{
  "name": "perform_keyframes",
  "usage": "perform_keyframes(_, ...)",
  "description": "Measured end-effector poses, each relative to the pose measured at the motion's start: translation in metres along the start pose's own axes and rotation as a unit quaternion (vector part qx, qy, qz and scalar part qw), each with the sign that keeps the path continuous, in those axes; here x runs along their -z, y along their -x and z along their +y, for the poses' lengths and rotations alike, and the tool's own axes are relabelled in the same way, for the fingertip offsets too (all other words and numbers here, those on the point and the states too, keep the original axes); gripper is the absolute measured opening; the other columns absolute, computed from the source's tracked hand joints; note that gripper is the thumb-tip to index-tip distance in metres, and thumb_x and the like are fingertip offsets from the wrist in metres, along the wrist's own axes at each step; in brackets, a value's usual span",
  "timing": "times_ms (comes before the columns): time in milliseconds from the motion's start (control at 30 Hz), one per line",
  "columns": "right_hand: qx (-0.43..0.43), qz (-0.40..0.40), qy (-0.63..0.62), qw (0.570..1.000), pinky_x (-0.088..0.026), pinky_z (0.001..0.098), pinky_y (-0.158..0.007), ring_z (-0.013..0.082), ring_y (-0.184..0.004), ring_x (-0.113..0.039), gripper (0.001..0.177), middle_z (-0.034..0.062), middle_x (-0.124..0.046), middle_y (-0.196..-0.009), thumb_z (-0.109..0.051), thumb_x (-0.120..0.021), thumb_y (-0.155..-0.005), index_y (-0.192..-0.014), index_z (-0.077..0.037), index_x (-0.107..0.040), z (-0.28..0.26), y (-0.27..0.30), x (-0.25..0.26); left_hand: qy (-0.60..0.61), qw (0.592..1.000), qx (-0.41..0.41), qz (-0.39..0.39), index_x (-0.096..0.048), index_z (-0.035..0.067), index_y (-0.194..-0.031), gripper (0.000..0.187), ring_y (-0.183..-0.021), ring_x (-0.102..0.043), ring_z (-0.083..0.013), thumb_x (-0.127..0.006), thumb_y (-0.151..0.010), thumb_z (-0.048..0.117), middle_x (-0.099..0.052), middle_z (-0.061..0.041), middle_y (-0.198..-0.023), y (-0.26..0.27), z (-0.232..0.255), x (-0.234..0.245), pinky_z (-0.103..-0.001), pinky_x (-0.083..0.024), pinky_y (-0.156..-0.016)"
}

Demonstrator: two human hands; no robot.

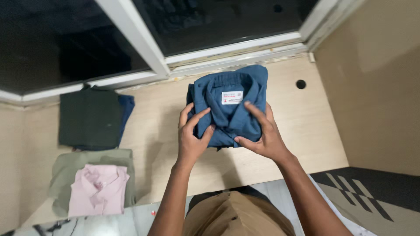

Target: The person folds several shirts on a desk and places them into a wardrobe shelf. The person handles a teal polo, a plaid shirt, a light checkered shirt, and a blue shirt, folding each by hand and stacking them in the wardrobe.

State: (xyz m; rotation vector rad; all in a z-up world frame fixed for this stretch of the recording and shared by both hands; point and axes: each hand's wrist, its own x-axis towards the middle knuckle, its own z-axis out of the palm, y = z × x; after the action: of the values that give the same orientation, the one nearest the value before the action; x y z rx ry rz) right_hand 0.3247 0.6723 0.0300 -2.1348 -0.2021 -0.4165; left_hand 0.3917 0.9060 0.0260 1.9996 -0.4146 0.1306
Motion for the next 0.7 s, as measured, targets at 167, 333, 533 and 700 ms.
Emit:
perform_keyframes(167, -0.075, 0.030, -0.013, 0.997, -0.044, 0.0445, -0.113, 0.0382, -0.136, -0.053, 0.089, 0.0223, -0.049, -0.142, -0.024, -0.093, -0.065, -0.145, -0.012, -0.056, -0.008, 0.010, 0.026, -0.033, 0.997, -0.064, -0.027, -0.074, 0.015, -0.128, 0.056, -0.139, -0.048, -0.0362, -0.091, -0.075, 0.025, -0.048, -0.017, -0.150, -0.004, 0.021, -0.016, -0.048, -0.040, -0.115)
perform_keyframes(333, -0.096, 0.085, -0.018, 0.992, -0.045, 0.0437, -0.115, 0.0367, -0.136, -0.054, 0.088, 0.0211, -0.051, -0.142, -0.022, -0.093, -0.066, -0.145, -0.011, -0.056, -0.024, 0.027, 0.027, -0.010, 0.994, -0.083, -0.072, -0.073, 0.016, -0.128, 0.065, -0.140, -0.047, -0.0357, -0.094, -0.069, 0.033, -0.047, -0.017, -0.151, -0.011, 0.035, -0.012, -0.049, -0.040, -0.115)
perform_keyframes(533, -0.111, 0.147, 0.004, 0.983, -0.043, 0.0422, -0.117, 0.0361, -0.140, -0.053, 0.088, 0.0203, -0.050, -0.144, -0.023, -0.094, -0.069, -0.147, -0.010, -0.056, -0.046, 0.050, 0.026, 0.012, 0.986, -0.129, -0.105, -0.073, 0.016, -0.129, 0.064, -0.141, -0.050, -0.0334, -0.096, -0.071, 0.029, -0.050, -0.014, -0.152, -0.012, 0.051, -0.006, -0.047, -0.043, -0.118)
perform_keyframes(700, -0.097, 0.159, 0.019, 0.982, -0.041, 0.0417, -0.119, 0.0340, -0.140, -0.052, 0.088, 0.0194, -0.051, -0.145, -0.023, -0.094, -0.069, -0.147, -0.010, -0.055, -0.055, 0.056, 0.034, 0.034, 0.983, -0.140, -0.110, -0.073, 0.015, -0.129, 0.065, -0.140, -0.050, -0.0346, -0.095, -0.070, 0.026, -0.049, -0.014, -0.152, -0.010, 0.063, -0.003, -0.047, -0.042, -0.117)
